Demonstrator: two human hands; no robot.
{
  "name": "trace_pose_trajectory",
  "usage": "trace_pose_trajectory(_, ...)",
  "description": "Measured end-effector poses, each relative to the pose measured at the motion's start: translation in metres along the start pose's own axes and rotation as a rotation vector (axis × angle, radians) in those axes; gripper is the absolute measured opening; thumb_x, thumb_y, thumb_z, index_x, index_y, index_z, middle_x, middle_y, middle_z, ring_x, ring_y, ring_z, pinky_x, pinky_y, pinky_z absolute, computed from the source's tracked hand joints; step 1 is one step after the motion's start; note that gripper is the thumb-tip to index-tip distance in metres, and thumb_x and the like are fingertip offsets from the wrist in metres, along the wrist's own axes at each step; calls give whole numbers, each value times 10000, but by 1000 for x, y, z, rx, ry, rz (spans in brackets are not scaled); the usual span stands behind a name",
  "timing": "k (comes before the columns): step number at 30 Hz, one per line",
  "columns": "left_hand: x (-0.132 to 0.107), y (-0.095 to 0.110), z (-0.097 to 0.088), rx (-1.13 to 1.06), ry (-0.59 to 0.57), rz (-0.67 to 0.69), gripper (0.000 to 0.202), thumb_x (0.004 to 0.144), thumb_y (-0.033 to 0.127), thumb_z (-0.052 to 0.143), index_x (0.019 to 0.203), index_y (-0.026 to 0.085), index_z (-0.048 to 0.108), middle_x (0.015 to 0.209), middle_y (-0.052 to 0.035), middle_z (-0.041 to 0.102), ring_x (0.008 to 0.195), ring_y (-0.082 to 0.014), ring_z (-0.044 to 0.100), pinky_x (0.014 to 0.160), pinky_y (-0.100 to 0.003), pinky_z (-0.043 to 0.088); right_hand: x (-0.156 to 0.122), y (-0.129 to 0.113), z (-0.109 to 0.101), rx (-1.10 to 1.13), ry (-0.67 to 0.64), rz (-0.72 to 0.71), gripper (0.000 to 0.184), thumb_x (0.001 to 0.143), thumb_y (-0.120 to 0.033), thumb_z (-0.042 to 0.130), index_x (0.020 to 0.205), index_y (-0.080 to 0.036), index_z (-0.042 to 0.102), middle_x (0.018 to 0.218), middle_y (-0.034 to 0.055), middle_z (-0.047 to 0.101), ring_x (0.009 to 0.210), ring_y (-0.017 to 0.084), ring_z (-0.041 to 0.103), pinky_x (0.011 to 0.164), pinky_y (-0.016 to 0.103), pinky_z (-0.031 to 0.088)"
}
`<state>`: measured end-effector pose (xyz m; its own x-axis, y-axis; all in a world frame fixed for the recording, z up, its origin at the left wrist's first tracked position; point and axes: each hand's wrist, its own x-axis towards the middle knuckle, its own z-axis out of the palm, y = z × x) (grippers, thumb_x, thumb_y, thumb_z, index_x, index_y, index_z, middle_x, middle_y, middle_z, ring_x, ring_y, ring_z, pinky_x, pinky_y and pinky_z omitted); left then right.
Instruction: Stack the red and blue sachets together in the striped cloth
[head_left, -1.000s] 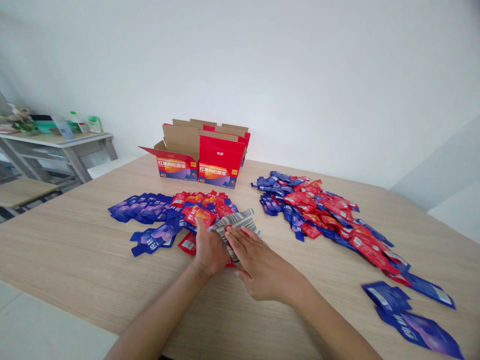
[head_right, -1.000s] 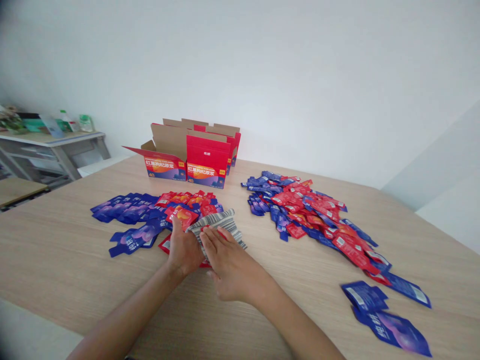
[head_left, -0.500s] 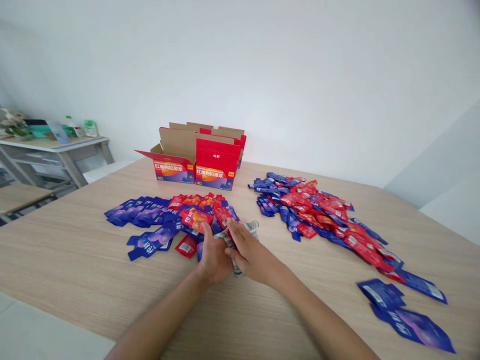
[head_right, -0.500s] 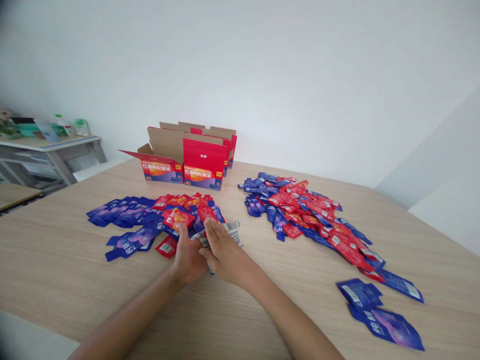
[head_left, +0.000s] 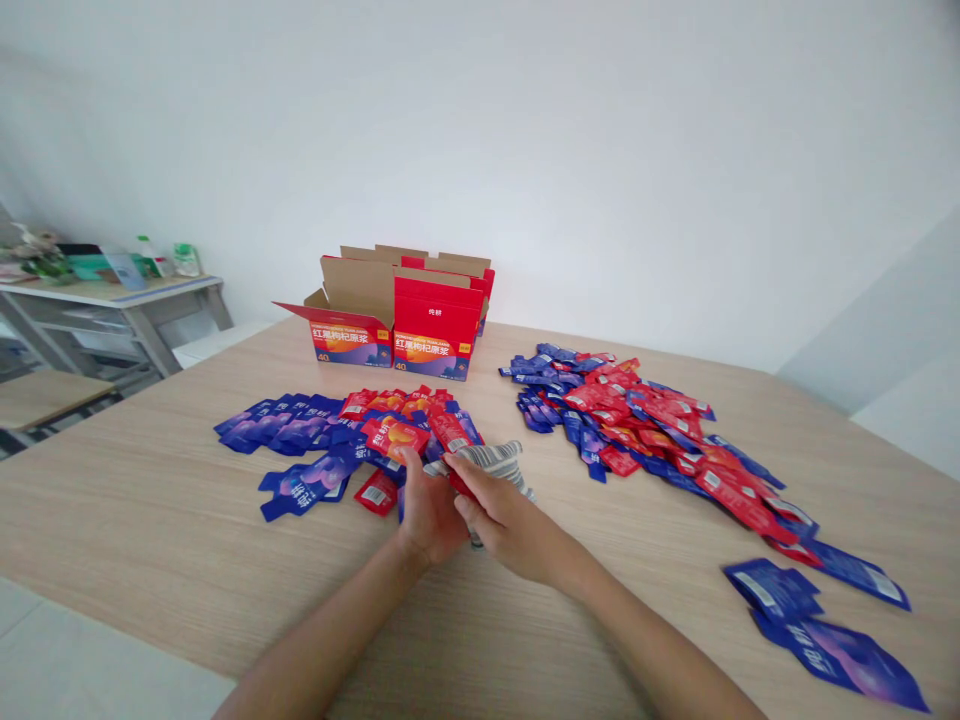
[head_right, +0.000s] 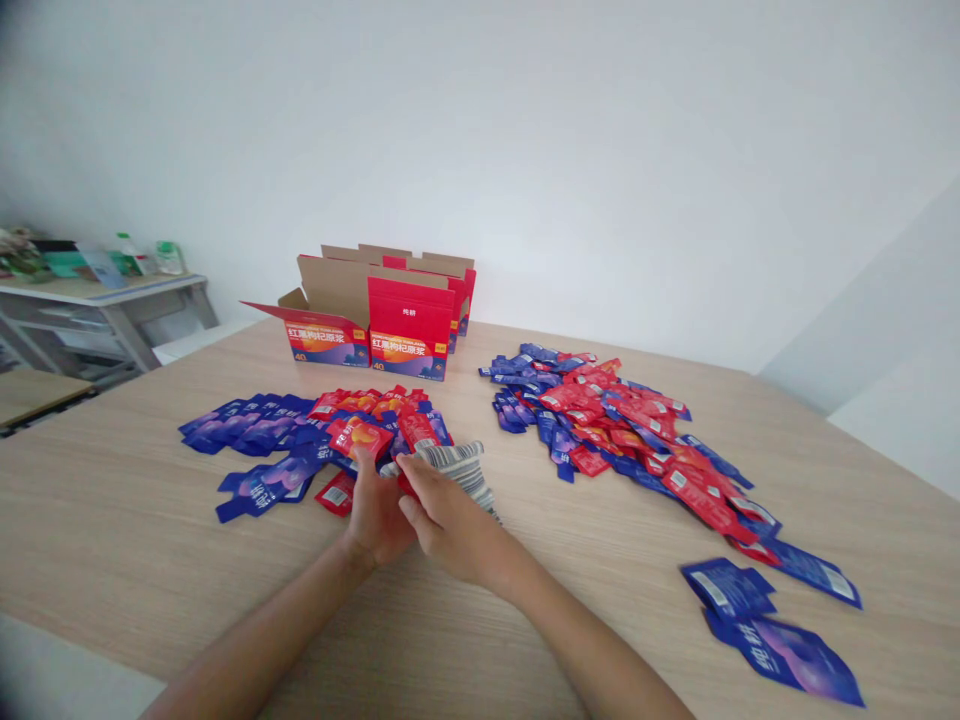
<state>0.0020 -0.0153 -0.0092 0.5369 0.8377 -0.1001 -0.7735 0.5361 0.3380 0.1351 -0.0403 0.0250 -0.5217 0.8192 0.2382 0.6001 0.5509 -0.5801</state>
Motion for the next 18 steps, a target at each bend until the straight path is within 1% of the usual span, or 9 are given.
trace_pose_trajectory(2,0,6,2,-11,-6,26,1038,840,867,197,1312,40,612,1282,-249,664,1332,-393,530,1172,-542,321,-4,-7,-1,-93,-37,-17,574,1008,-184,428,1569,-130,325,1594,153,392,1477,234,378,1214,456,346)
trace_pose_trajectory(4,0,10,4,-14,3,48,1036,850,855,197,1338,30,590,1283,-253,660,1310,-392,548,1160,-543,338,-7,-11,1,-169,-52,-54,609,998,-138,409,1590,-114,264,1609,163,358,1498,231,334,1219,455,341)
trace_pose_trajectory(7,-1,14,5,-12,7,86,1004,874,829,176,1369,50,573,1277,-236,668,1295,-379,563,1151,-539,353,-7,-9,4,-203,-50,-107,661,996,-108,392,1618,-147,171,1631,138,316,1514,216,292,1225,449,336)
trace_pose_trajectory(9,-1,16,4,-6,8,87,994,878,822,176,1356,54,587,1255,-232,680,1286,-377,571,1146,-533,363,-4,-4,6,-157,-23,-129,658,1010,-135,394,1624,-187,161,1640,109,299,1514,209,290,1225,444,335)
trace_pose_trajectory(10,-1,16,4,3,8,66,994,875,825,183,1345,52,595,1246,-233,685,1285,-379,572,1144,-530,365,-2,-1,8,-115,-2,-136,637,1023,-159,390,1622,-207,179,1637,94,310,1509,207,303,1223,444,337)
trace_pose_trajectory(12,0,12,2,16,-1,-13,993,867,835,200,1343,61,599,1249,-229,686,1298,-383,563,1143,-528,364,2,6,12,-20,58,-129,576,1050,-224,370,1610,-246,237,1614,70,367,1487,208,352,1214,450,347)
trace_pose_trajectory(15,0,-6,-2,5,-30,-112,964,862,840,207,1401,124,563,1312,-199,664,1338,-371,534,1147,-523,359,7,18,20,100,224,-51,512,1077,-345,318,1582,-266,325,1565,68,454,1450,215,421,1193,461,373)
trace_pose_trajectory(17,0,-22,-6,-3,-36,-138,909,875,823,233,1441,177,530,1375,-166,633,1378,-347,500,1162,-497,348,9,22,26,146,344,16,511,1074,-408,323,1556,-251,385,1563,81,458,1453,219,416,1192,458,371)
trace_pose_trajectory(18,0,-29,-8,-5,-18,-122,856,893,796,257,1450,202,522,1388,-145,629,1386,-330,494,1168,-478,346,9,24,29,154,389,37,512,1068,-422,342,1542,-241,411,1570,88,448,1462,219,402,1197,453,363)
